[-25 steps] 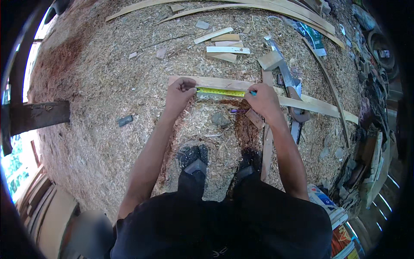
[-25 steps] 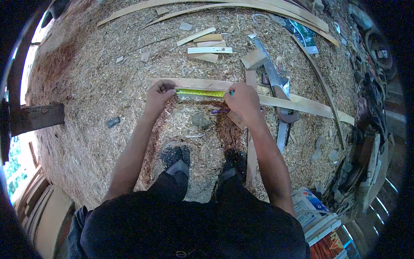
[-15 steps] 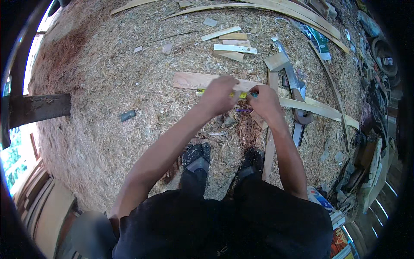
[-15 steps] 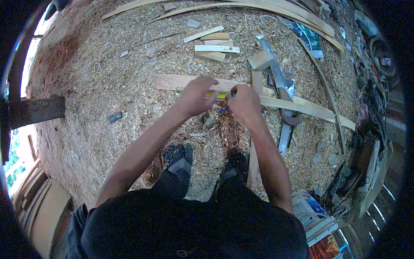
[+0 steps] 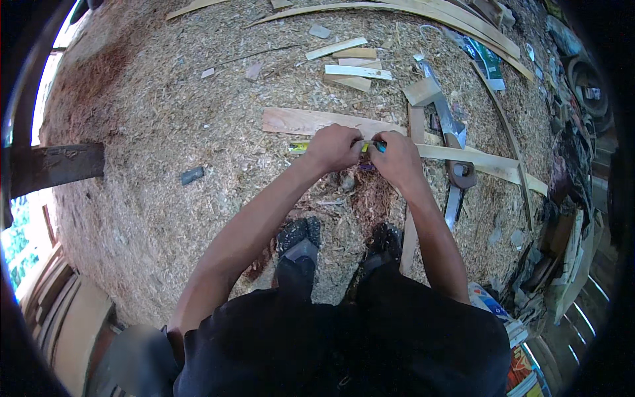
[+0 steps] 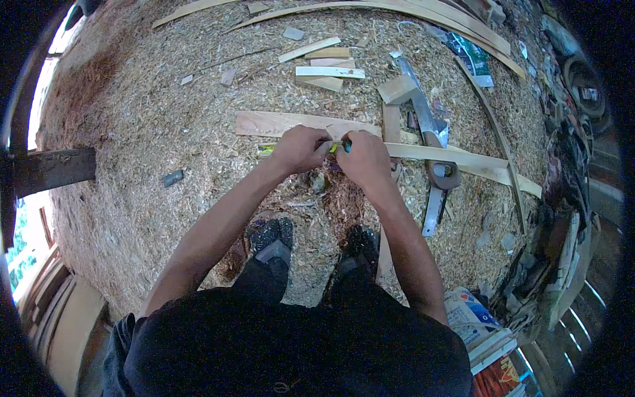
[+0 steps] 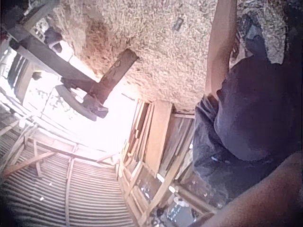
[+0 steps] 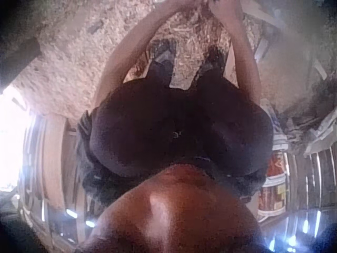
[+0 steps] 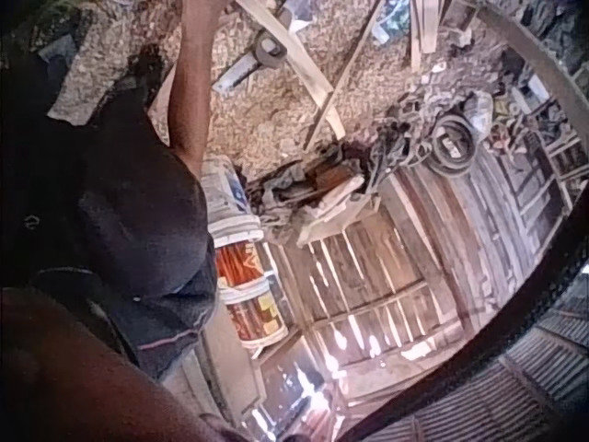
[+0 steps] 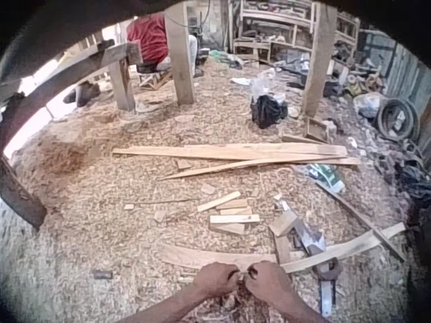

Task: Measure a wood plank with a tape measure, mark a cut line using a square and pencil, and سپس saw it with a hand saw.

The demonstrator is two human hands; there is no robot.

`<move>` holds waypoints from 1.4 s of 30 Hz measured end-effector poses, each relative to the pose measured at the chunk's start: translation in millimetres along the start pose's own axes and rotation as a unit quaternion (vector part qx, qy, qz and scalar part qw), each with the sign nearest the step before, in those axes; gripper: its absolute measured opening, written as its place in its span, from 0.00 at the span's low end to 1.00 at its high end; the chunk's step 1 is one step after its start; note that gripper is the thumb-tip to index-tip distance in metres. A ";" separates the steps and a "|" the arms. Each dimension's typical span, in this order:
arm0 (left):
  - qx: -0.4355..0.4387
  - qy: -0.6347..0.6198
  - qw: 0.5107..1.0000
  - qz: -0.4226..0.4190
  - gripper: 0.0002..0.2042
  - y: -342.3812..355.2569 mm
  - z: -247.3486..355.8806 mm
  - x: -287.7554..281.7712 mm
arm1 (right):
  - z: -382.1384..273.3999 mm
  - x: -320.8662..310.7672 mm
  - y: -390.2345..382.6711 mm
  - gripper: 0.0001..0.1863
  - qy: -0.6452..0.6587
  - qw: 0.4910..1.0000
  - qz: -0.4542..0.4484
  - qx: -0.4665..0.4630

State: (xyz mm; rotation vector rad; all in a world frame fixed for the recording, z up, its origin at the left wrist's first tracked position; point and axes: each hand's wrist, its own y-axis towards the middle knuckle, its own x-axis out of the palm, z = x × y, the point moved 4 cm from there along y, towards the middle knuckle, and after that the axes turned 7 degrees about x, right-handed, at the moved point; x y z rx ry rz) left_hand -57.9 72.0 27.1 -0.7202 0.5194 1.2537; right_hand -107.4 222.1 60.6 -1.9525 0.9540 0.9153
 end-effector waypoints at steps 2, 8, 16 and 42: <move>-0.005 0.001 1.000 0.002 0.12 -1.1 -1.3 1.6 | 0.3 0.2 -0.3 0.17 -0.003 1.000 0.000 -0.019; -0.016 -0.007 1.000 0.015 0.12 -4.8 -4.2 -1.3 | -1.5 -5.2 -9.3 0.17 0.000 1.000 0.025 0.014; -0.018 -0.026 0.998 0.049 0.14 -15.1 -19.7 -9.4 | 13.5 -18.1 -12.2 0.16 0.018 0.998 0.040 0.048; -0.033 -0.084 0.996 -0.002 0.13 -19.3 -29.6 -5.5 | 23.4 -10.6 -20.5 0.31 -0.033 0.996 0.035 -0.075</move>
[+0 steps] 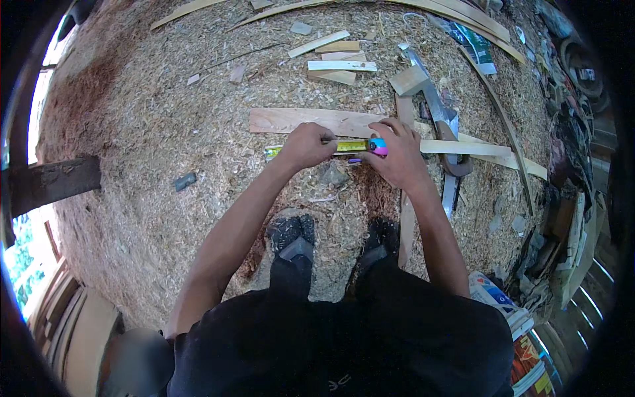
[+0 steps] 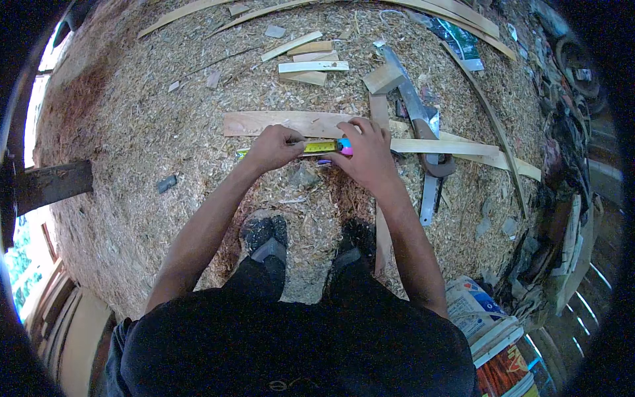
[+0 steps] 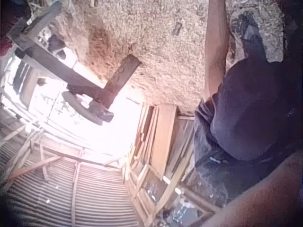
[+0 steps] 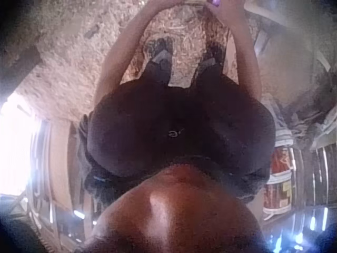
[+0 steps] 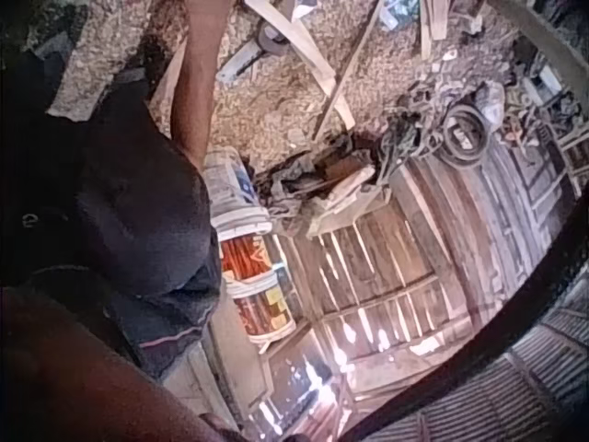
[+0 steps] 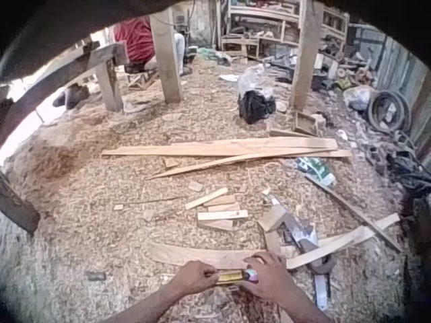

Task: Measure a wood plank with a tape measure, mark a cut line using a square and pencil, and سپس saw it with a hand saw.

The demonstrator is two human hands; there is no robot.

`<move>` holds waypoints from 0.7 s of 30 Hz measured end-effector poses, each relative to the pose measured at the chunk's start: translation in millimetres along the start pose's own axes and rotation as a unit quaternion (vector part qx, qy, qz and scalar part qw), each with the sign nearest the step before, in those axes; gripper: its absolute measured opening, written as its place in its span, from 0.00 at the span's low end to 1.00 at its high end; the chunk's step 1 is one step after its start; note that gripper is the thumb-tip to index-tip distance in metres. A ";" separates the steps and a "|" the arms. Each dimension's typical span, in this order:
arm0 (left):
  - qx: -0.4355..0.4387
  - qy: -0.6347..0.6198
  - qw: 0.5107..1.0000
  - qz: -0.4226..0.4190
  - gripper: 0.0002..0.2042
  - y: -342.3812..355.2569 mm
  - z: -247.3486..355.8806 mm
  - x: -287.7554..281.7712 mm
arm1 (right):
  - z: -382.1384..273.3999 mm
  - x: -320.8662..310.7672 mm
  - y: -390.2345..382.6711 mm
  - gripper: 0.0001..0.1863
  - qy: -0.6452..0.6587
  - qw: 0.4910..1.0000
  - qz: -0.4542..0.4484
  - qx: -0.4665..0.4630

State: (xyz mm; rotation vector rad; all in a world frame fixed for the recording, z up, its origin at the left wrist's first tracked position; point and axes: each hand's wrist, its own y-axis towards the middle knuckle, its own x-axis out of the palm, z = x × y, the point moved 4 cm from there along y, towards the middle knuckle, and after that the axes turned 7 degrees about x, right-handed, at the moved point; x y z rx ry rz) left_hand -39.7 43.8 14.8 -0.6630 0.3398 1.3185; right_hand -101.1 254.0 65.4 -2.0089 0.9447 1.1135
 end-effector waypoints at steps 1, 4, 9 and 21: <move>0.001 -0.002 1.000 -0.007 0.13 1.6 1.3 0.8 | -0.9 -3.8 -3.4 0.31 0.023 1.000 0.013 -0.011; -0.024 -0.016 0.999 -0.014 0.14 1.8 -0.7 -0.4 | 5.6 -12.8 -2.1 0.32 0.054 0.998 0.020 -0.027; -0.001 -0.007 1.000 -0.013 0.13 1.8 -0.2 0.0 | 8.4 -20.9 -0.7 0.30 0.037 0.997 0.034 -0.066; 0.000 -0.004 1.000 -0.010 0.13 2.8 5.7 -2.9 | 136.2 -61.1 26.2 0.13 0.114 0.945 0.291 0.093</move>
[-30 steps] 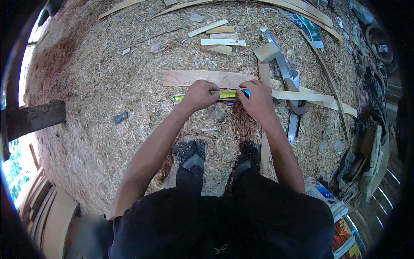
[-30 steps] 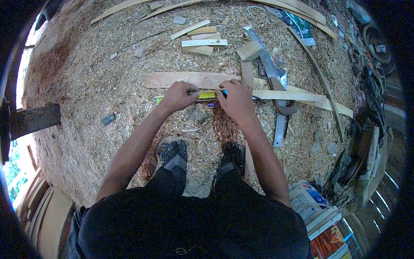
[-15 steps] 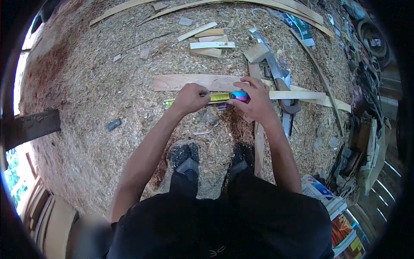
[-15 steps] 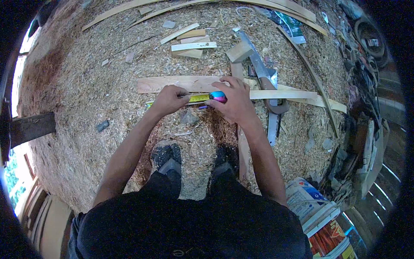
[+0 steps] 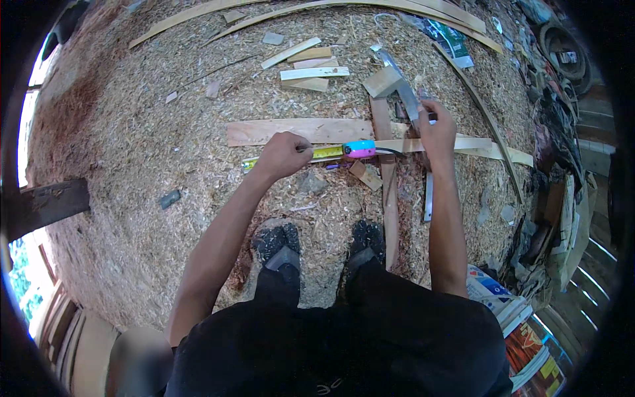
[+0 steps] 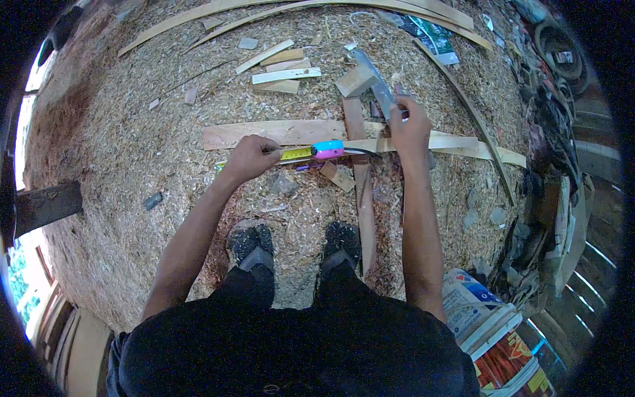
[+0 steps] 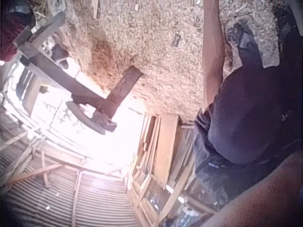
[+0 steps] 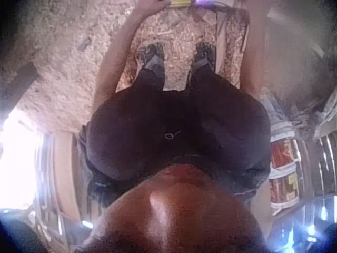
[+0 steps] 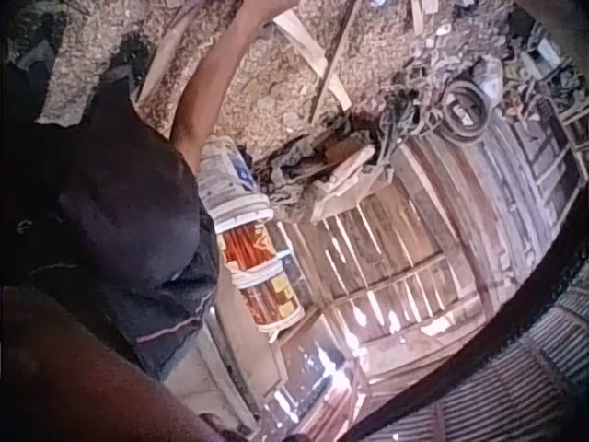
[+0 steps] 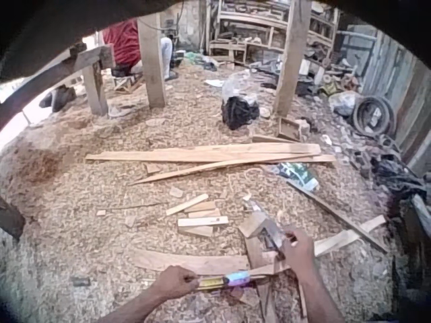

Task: Measure a wood plank with a tape measure, mark a cut line using a square and pencil, and سپس saw it with a hand saw.

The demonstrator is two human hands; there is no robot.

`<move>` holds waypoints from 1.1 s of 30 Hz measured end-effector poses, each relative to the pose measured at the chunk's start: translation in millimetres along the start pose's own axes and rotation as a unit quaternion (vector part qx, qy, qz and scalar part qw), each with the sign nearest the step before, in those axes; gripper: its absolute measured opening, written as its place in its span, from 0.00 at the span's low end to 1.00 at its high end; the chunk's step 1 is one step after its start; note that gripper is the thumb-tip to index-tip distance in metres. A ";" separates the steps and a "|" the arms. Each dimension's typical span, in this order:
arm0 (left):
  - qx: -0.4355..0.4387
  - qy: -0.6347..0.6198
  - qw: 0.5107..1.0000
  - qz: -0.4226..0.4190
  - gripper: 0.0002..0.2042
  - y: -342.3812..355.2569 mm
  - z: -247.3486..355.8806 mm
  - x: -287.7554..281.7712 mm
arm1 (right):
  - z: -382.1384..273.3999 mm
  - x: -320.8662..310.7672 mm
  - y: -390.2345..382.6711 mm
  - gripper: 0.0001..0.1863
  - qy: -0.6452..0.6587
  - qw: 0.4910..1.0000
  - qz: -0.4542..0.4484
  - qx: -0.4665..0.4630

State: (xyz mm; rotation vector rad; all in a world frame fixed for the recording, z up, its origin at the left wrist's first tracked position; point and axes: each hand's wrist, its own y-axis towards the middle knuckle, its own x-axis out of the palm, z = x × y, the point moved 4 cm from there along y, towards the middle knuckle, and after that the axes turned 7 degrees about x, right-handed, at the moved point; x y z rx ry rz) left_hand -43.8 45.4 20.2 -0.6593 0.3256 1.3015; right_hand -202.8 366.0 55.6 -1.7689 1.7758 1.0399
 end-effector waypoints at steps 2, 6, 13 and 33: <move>-0.003 0.007 1.000 -0.006 0.13 0.3 1.9 -1.5 | 15.6 -13.8 2.9 0.13 0.044 0.997 0.026 0.059; -0.033 -0.029 0.999 -0.003 0.14 -1.4 -5.7 -2.8 | 34.3 -36.9 -5.6 0.13 0.124 0.969 -0.026 0.213; -0.010 -0.030 0.999 -0.003 0.13 8.1 -6.4 -4.4 | -6.1 -6.3 -110.3 0.13 0.174 0.952 -0.164 0.194; 0.029 -0.039 0.997 -0.053 0.12 45.6 15.8 17.8 | 83.0 -63.2 -137.9 0.08 0.000 0.976 0.119 0.182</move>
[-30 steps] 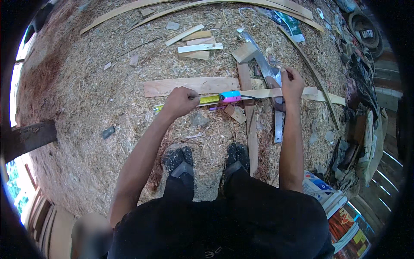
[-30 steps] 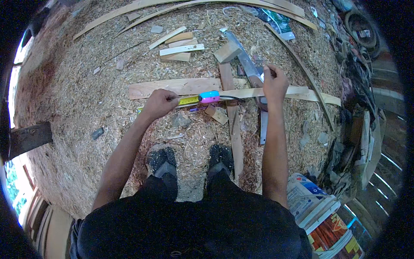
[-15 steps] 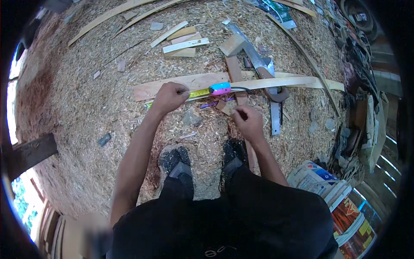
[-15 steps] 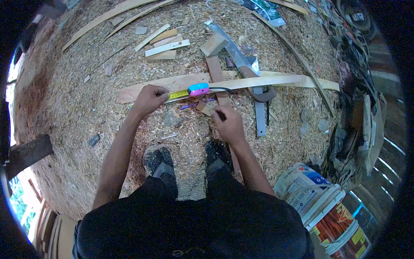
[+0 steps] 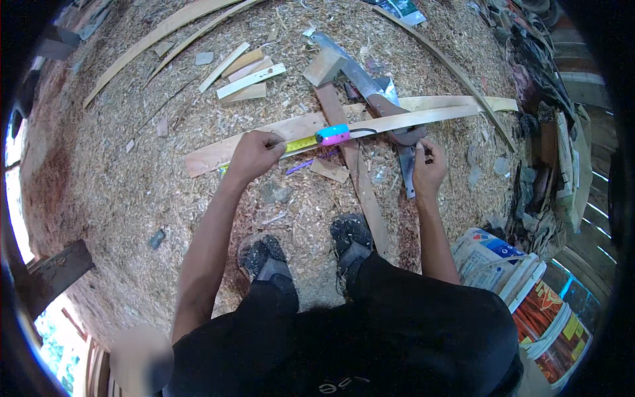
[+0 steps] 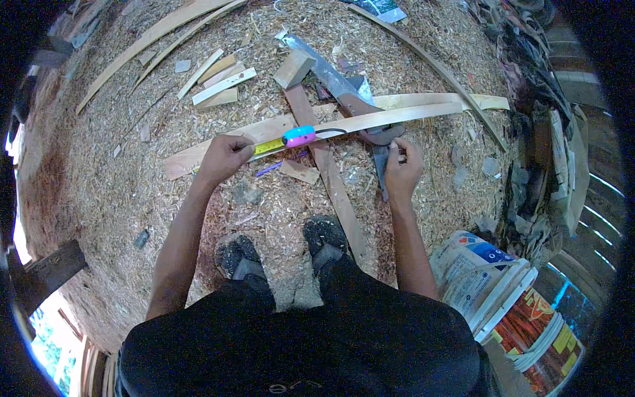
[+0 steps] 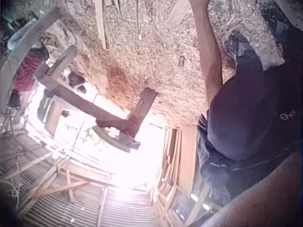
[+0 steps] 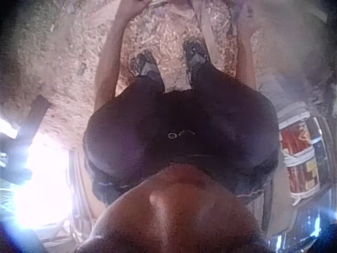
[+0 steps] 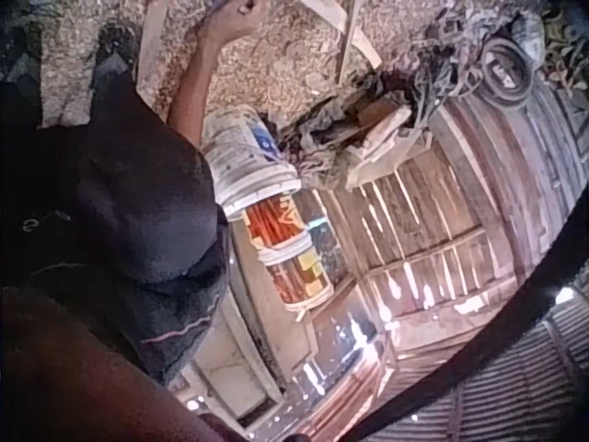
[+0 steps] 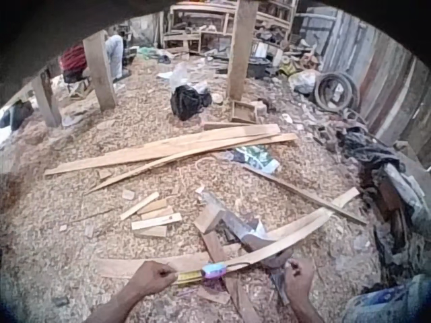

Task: Measure a wood plank with a tape measure, mark a cut line using a square and pencil, and سپس saw it with a hand saw.

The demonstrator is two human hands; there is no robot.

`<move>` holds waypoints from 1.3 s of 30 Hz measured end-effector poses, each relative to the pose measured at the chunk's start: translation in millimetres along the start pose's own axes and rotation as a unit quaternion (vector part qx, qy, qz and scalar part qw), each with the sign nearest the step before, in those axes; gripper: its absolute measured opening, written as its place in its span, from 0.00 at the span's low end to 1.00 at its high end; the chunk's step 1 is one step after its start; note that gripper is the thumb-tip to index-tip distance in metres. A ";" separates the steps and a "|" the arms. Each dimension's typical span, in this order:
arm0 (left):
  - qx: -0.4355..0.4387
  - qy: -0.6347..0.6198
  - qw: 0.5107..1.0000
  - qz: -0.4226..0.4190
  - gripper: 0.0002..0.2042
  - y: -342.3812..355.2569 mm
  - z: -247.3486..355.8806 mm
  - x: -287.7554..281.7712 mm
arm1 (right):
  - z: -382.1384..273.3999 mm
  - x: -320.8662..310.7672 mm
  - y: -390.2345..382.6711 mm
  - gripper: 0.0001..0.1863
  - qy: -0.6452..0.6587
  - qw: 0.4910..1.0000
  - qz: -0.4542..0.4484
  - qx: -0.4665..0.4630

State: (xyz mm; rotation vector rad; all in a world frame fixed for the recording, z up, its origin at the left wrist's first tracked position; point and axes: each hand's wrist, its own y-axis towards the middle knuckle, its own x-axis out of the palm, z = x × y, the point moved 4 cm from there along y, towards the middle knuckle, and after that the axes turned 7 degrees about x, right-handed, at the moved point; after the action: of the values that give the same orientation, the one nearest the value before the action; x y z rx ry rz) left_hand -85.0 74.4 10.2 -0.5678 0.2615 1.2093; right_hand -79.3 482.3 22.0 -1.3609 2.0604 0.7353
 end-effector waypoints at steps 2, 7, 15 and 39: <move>0.006 0.008 1.000 0.005 0.12 3.0 2.3 3.7 | -1.6 2.2 -0.6 0.09 0.011 1.000 -0.008 0.018; 0.013 0.038 0.999 -0.015 0.13 13.3 17.1 10.7 | 44.0 4.7 1.2 0.10 -0.117 0.992 -0.047 0.021; 0.007 0.034 0.999 0.001 0.13 4.3 7.3 10.9 | -11.7 -40.4 -34.3 0.11 -0.110 0.966 -0.188 0.138; -0.021 0.038 0.999 -0.006 0.13 -25.2 -6.5 7.3 | -208.4 135.3 -27.2 0.13 0.107 0.843 -0.506 -0.147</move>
State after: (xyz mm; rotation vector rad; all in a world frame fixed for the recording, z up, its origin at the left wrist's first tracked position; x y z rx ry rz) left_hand -58.3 70.8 8.1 -0.6522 0.2969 1.1848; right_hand -130.0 241.7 67.3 -2.4551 1.0533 0.4114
